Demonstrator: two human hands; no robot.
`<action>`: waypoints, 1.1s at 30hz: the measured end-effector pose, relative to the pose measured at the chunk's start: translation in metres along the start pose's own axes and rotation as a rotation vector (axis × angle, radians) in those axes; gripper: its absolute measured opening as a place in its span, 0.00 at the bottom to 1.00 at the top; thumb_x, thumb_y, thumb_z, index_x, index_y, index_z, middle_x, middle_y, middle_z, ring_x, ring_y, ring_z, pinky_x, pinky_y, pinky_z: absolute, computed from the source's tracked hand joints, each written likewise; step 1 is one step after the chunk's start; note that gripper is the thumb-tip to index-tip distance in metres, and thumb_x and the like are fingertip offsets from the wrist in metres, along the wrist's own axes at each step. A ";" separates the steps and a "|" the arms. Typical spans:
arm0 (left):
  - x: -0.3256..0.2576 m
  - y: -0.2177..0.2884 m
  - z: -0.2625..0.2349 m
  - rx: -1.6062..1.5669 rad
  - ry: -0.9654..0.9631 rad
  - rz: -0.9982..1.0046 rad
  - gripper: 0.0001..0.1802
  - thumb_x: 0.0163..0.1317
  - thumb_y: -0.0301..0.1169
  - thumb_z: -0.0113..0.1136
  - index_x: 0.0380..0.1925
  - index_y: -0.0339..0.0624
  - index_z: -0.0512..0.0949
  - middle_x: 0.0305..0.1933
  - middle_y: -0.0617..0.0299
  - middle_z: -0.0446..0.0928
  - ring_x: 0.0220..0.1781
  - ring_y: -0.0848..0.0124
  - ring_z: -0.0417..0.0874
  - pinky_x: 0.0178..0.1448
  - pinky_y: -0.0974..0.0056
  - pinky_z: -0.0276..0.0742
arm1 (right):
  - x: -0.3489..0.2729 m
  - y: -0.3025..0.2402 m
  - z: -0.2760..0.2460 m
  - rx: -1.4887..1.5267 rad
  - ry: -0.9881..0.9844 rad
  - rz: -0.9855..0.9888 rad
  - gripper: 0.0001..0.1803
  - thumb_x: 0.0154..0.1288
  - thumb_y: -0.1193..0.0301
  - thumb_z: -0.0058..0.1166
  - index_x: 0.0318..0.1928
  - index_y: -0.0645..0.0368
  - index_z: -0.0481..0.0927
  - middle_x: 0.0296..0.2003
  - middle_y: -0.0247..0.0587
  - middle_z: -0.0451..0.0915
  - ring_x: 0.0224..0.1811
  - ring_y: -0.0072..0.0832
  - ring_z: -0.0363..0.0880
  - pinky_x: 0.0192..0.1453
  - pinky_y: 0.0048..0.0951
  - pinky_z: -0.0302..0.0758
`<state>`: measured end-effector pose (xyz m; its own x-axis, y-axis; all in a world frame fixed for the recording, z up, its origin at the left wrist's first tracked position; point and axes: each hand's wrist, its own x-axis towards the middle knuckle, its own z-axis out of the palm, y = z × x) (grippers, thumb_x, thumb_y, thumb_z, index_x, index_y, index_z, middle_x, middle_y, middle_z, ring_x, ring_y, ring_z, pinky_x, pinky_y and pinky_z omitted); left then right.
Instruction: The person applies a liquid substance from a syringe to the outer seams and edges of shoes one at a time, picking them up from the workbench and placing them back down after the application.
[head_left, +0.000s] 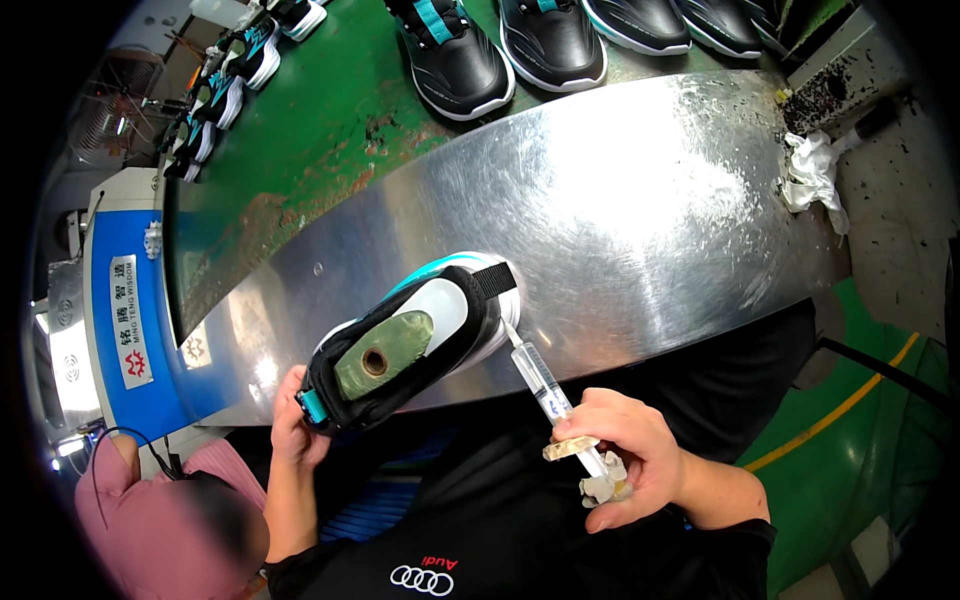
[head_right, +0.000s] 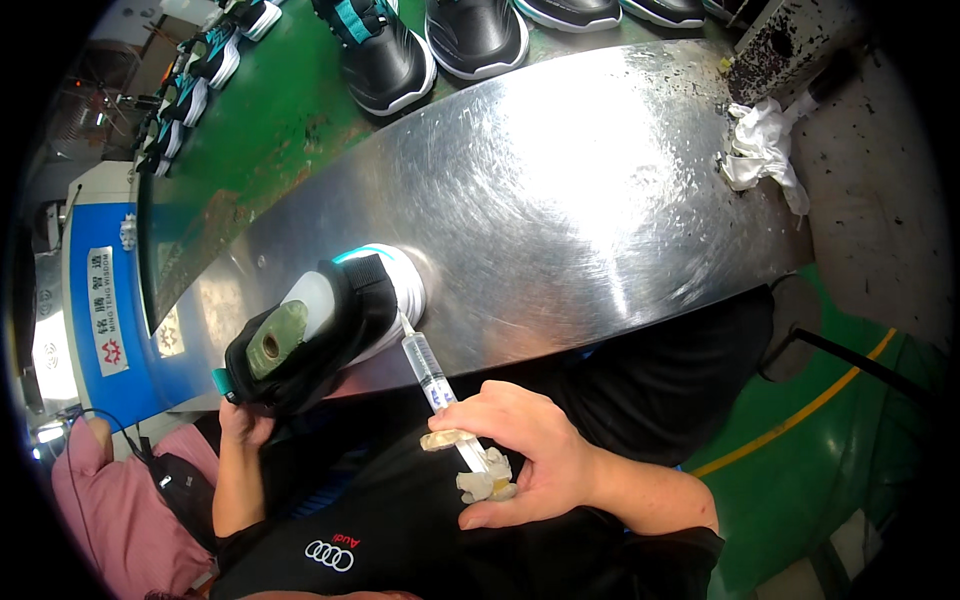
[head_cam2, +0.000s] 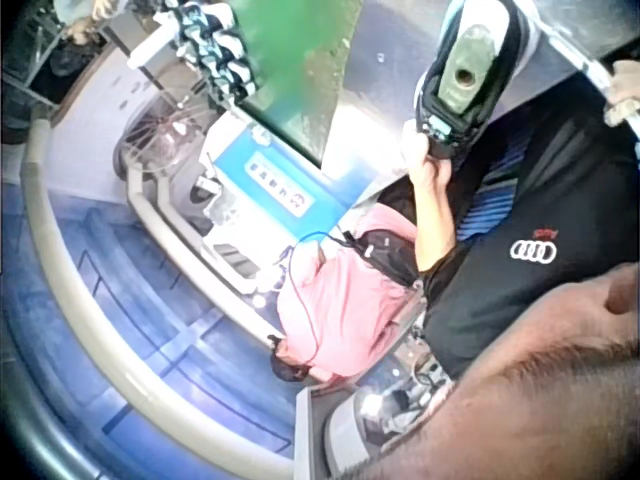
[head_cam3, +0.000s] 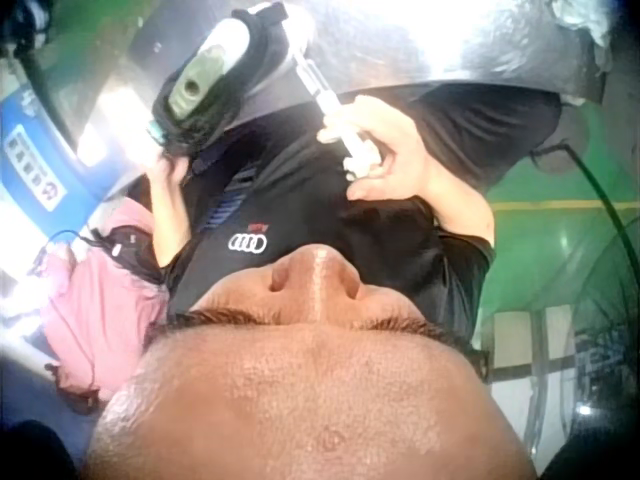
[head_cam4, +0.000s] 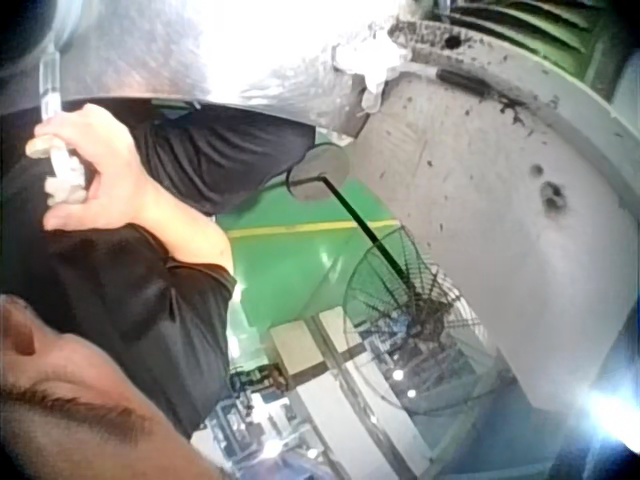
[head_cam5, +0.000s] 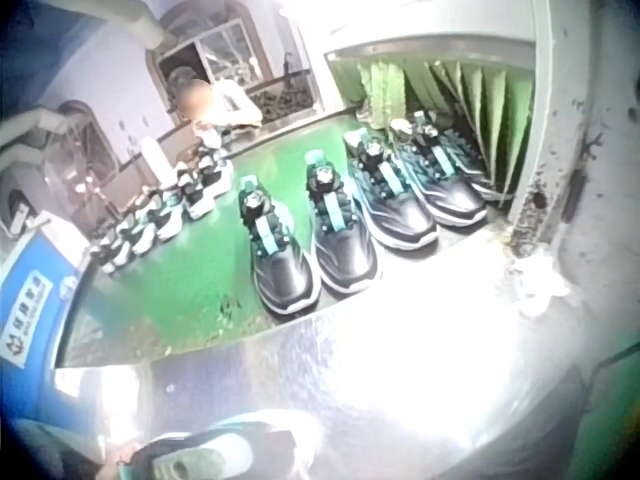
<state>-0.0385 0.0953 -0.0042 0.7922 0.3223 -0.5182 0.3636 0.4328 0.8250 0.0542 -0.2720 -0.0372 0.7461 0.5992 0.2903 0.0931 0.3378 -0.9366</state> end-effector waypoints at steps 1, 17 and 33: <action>-0.005 -0.003 0.001 -0.028 -0.023 -0.035 0.17 0.57 0.32 0.59 0.40 0.34 0.67 0.39 0.54 0.76 0.41 0.67 0.80 0.48 0.63 0.80 | -0.001 -0.001 0.000 0.001 -0.003 0.006 0.36 0.43 0.55 0.70 0.51 0.64 0.75 0.41 0.43 0.79 0.30 0.36 0.72 0.35 0.31 0.69; -0.041 -0.045 0.065 -0.258 -0.384 -0.306 0.44 0.45 0.19 0.57 0.65 0.27 0.51 0.62 0.41 0.66 0.60 0.57 0.74 0.48 0.66 0.79 | 0.006 -0.031 0.005 -0.034 -0.030 0.023 0.39 0.39 0.55 0.73 0.49 0.67 0.75 0.38 0.43 0.79 0.26 0.29 0.68 0.28 0.27 0.63; -0.023 -0.081 0.093 -0.711 -0.818 -0.663 0.37 0.47 0.11 0.51 0.63 0.32 0.59 0.63 0.47 0.66 0.64 0.55 0.68 0.68 0.51 0.60 | 0.003 -0.106 0.002 -0.090 -0.156 0.173 0.36 0.43 0.47 0.67 0.40 0.69 0.79 0.37 0.49 0.80 0.26 0.36 0.71 0.30 0.33 0.65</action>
<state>-0.0404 -0.0258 -0.0384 0.7225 -0.6304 -0.2838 0.6633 0.7478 0.0277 0.0455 -0.3043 0.0634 0.6457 0.7498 0.1444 0.0361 0.1589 -0.9866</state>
